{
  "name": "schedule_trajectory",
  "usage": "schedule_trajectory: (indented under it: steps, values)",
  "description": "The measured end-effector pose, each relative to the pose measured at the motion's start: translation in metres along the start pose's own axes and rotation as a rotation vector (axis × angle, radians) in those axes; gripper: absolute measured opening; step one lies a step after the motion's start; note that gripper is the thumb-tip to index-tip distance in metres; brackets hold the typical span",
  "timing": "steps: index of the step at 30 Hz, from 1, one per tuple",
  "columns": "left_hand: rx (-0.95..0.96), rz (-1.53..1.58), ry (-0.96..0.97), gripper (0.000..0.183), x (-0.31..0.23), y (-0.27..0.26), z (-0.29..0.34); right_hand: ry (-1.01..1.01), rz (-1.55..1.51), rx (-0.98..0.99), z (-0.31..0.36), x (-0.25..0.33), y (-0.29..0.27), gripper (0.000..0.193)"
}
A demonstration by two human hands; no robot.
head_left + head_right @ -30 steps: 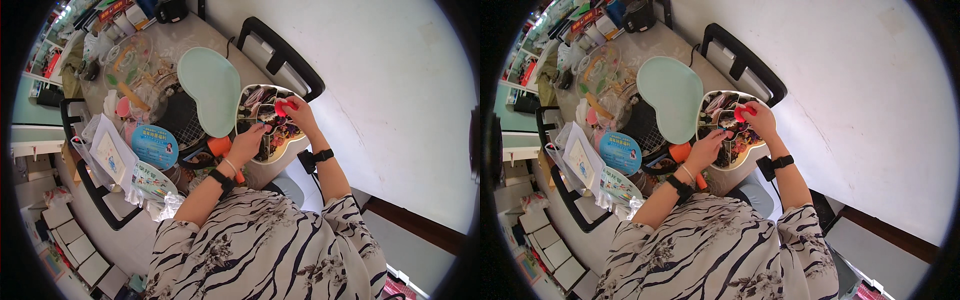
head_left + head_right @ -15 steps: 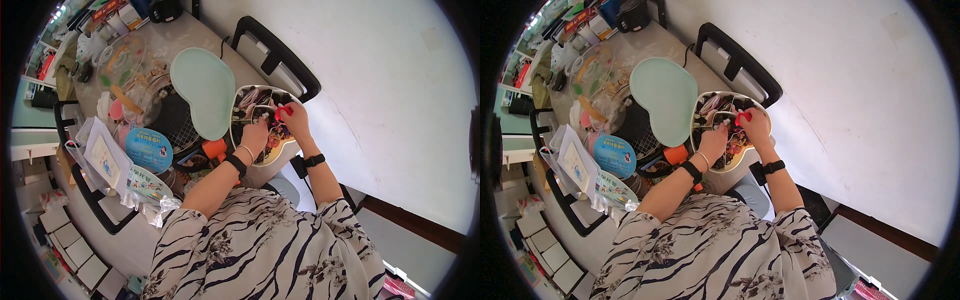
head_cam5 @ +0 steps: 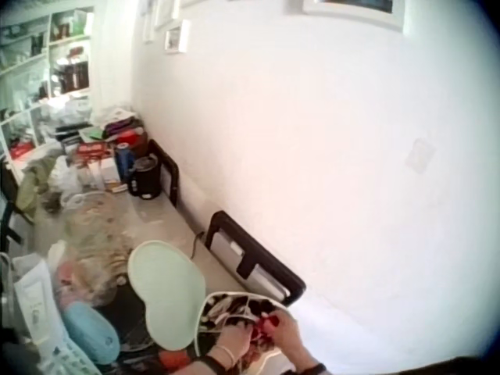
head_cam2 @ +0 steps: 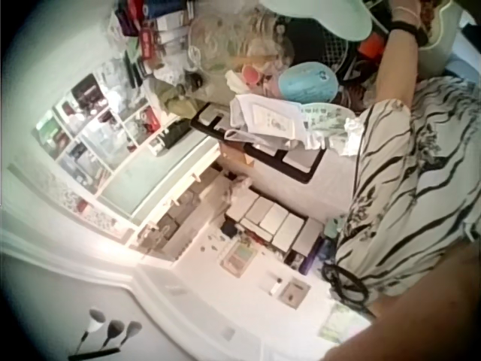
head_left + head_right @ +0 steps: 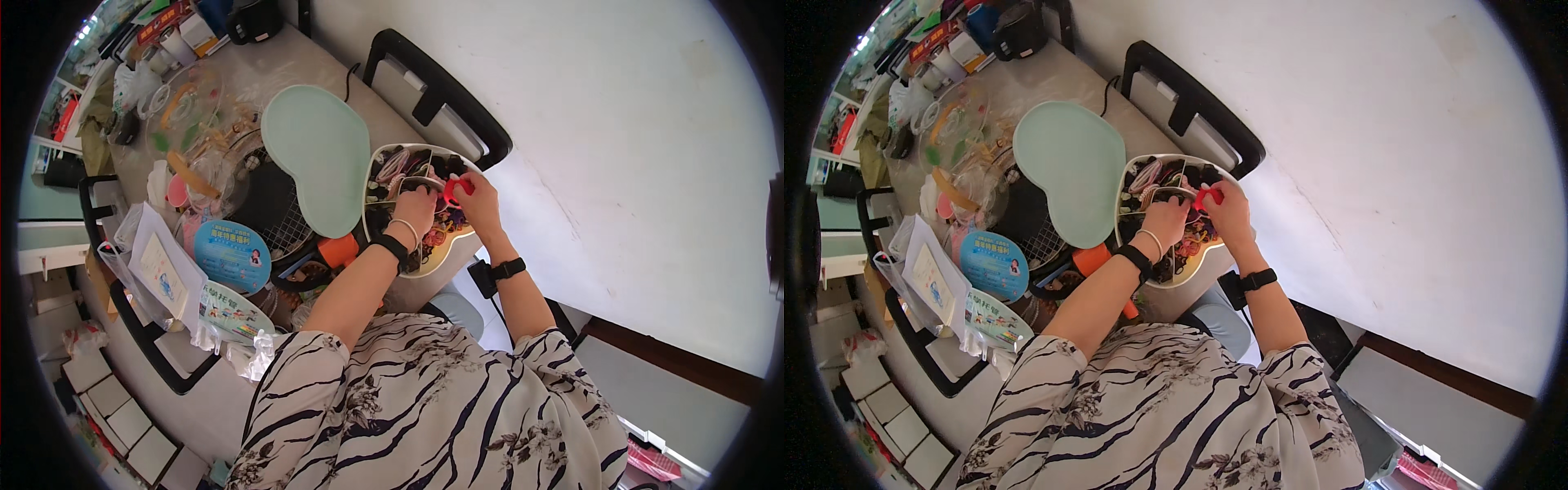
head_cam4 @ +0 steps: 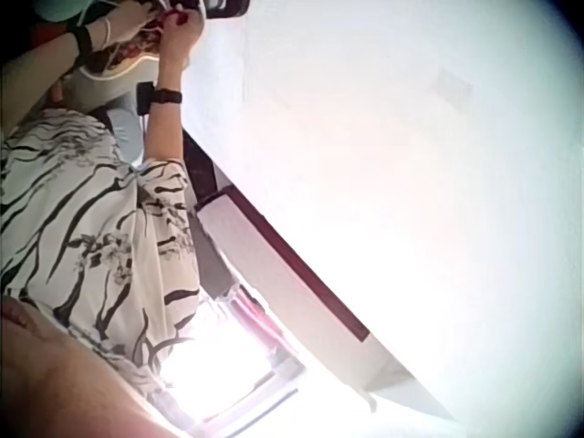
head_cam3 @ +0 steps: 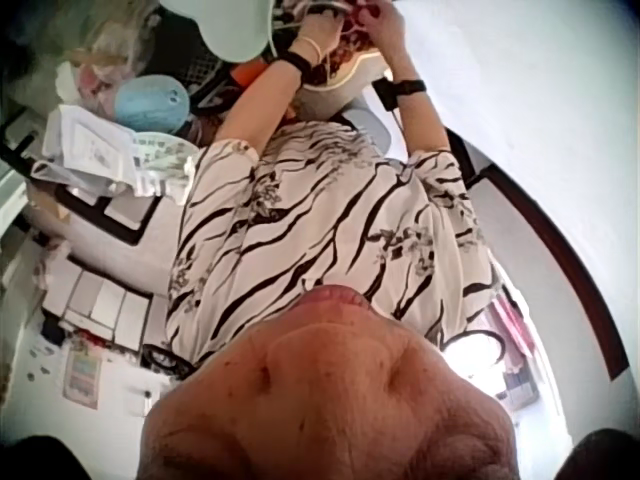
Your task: The person sorts various household items on a table, including placing a heart-shaped container lid, handling a plastic-wrapped item, and organizing small accessories into a bowl.
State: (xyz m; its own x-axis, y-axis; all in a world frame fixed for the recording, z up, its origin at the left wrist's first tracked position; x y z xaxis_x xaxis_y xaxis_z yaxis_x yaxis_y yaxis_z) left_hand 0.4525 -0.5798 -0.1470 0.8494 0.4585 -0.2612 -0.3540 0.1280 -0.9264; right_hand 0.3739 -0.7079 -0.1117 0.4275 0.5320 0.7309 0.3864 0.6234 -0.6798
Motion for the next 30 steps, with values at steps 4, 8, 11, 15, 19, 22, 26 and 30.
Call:
schedule_trajectory:
  steps: [4, 8, 11, 15, 19, 22, 26, 30]
  values:
    - [-0.006, 0.027, 0.003, 0.016, 0.006, 0.004, -0.003, -0.03, -0.024, 0.033, -0.001, -0.005, 0.002, 0.022]
    - [-0.013, 0.034, 0.056, 0.016, 0.004, 0.01, 0.009, -0.111, 0.063, 0.03, -0.004, -0.004, 0.006, 0.019]
    - [-0.074, 0.11, 0.064, 0.015, 0.002, 0.009, 0.02, -0.216, 0.075, 0.101, -0.002, 0.003, 0.018, 0.018]
    - [-0.187, 0.22, 0.098, 0.014, 0.004, 0.005, 0.034, -0.251, 0.117, 0.188, -0.004, 0.007, 0.024, 0.017]
    - [-0.166, 0.243, 0.102, 0.013, 0.004, -0.003, 0.044, -0.189, -0.042, 0.018, -0.007, -0.005, 0.021, 0.015]
    - [-0.085, 0.176, -0.027, 0.014, 0.003, -0.013, 0.044, 0.104, -0.424, 0.016, -0.012, -0.017, 0.009, 0.014]
    - [-0.264, -0.07, 0.142, 0.015, 0.001, -0.022, 0.038, 0.137, -0.572, 0.017, -0.008, -0.023, 0.002, 0.016]
    - [-0.287, 0.028, 0.173, 0.019, 0.007, -0.007, 0.017, 0.165, -0.567, 0.036, -0.002, -0.023, 0.004, 0.016]
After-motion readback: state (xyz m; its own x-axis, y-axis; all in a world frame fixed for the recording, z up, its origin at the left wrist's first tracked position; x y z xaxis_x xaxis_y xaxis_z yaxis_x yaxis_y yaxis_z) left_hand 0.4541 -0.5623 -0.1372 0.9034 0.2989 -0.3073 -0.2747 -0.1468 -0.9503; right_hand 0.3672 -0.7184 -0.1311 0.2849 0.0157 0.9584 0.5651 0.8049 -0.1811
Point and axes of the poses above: each hand's wrist, its own z-axis away from the middle knuckle, its own y-axis out of the palm, x = y × z, the point moved 1 cm from there along -z, towards the middle knuckle, and after that the axes turned 10 degrees about x, right-handed, at the moved point
